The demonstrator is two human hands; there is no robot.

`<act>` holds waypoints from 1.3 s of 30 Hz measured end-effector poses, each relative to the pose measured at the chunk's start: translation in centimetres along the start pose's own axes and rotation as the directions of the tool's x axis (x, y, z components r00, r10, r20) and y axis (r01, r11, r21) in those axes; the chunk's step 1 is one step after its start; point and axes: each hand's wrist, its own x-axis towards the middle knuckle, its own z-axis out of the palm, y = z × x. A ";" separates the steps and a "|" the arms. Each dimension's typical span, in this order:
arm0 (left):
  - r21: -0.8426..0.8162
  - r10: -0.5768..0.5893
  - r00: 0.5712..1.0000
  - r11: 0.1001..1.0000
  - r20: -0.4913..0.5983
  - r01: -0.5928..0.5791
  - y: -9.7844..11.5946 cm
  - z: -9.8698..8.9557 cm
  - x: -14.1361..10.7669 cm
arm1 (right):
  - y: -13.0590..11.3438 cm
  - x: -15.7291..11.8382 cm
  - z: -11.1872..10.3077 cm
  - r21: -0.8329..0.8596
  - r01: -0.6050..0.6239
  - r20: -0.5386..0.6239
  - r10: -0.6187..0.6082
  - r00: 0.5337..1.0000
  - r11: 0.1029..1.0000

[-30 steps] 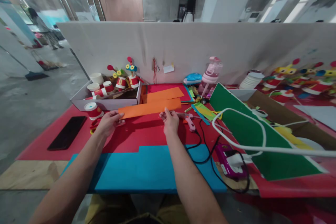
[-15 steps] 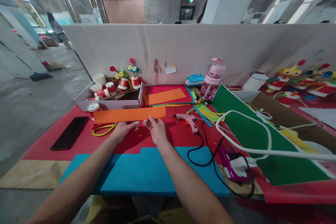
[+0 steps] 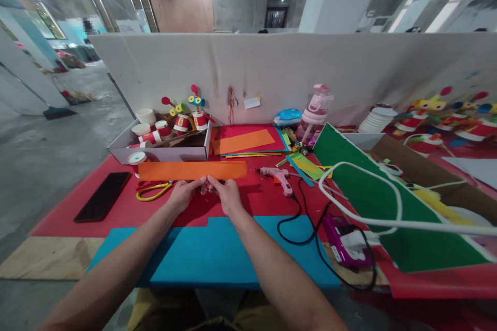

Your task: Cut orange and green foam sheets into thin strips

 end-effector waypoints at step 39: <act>-0.203 -0.001 0.994 0.979 -0.113 -0.022 2.9 -4.2 1.1 | -4.3 1.9 -3.0 0.170 0.168 -0.234 -0.126 0.964 0.971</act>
